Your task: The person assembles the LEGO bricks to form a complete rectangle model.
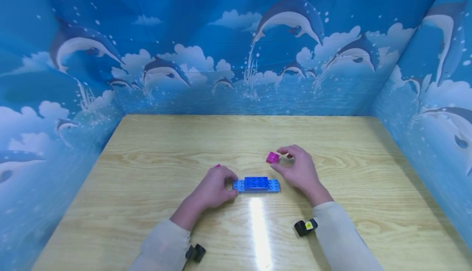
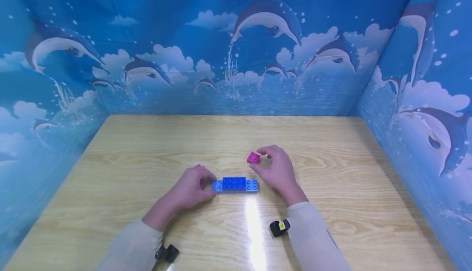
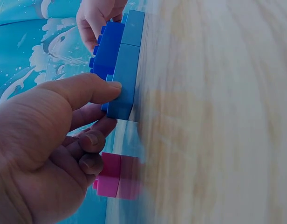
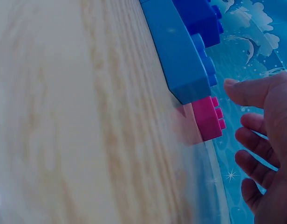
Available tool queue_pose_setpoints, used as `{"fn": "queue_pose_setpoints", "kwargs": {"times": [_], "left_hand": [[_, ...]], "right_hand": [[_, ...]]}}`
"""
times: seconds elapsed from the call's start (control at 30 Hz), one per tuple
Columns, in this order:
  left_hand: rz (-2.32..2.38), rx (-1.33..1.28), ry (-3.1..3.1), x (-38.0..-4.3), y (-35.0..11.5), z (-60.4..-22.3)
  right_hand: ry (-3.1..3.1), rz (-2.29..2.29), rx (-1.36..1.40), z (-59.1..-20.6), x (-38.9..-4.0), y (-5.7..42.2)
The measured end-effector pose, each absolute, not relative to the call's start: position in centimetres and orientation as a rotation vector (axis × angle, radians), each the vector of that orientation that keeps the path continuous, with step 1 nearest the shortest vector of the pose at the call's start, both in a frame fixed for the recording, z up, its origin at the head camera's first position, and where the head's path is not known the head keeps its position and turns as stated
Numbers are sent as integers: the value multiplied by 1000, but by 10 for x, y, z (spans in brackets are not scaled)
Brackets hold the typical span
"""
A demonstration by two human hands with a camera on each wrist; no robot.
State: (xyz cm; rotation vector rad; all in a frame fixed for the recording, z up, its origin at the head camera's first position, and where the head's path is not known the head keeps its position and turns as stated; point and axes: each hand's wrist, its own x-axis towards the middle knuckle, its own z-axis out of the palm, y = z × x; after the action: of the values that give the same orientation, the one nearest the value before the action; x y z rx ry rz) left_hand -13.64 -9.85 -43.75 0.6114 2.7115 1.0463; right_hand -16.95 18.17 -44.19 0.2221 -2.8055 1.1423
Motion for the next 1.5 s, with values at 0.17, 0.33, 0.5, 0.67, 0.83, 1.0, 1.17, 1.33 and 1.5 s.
{"fn": "queue_pose_setpoints", "kwargs": {"times": [0.17,0.33,0.5,0.67,0.83,1.0,1.17,1.33,1.5], "left_hand": [[1047,627,2717,-137,-98,-438],[1046,656,2732,-137,-98,-437],[1044,663,2736,-138,-98,-438],[1054,649,2722,-137,-97,-438],[1055,652,2719,-137,-97,-439],[1052,643,2717,-137,-98,-439],[1051,636,2717,-137,-98,-440],[1055,638,2720,-136,-98,-439],[1061,646,2719,-136,-99,-439]], "right_hand": [[-2869,1071,149,-443,-175,179],[-2906,1050,129,-443,-178,176],[-2912,1036,133,-446,-181,175],[-2922,1004,129,-449,-183,176],[-2918,989,123,-453,-184,176],[-2921,1013,103,-453,-183,177],[-2912,1055,99,-447,-180,178],[-2907,1089,134,-440,-173,179],[-2908,1111,181,-433,-167,179]]}}
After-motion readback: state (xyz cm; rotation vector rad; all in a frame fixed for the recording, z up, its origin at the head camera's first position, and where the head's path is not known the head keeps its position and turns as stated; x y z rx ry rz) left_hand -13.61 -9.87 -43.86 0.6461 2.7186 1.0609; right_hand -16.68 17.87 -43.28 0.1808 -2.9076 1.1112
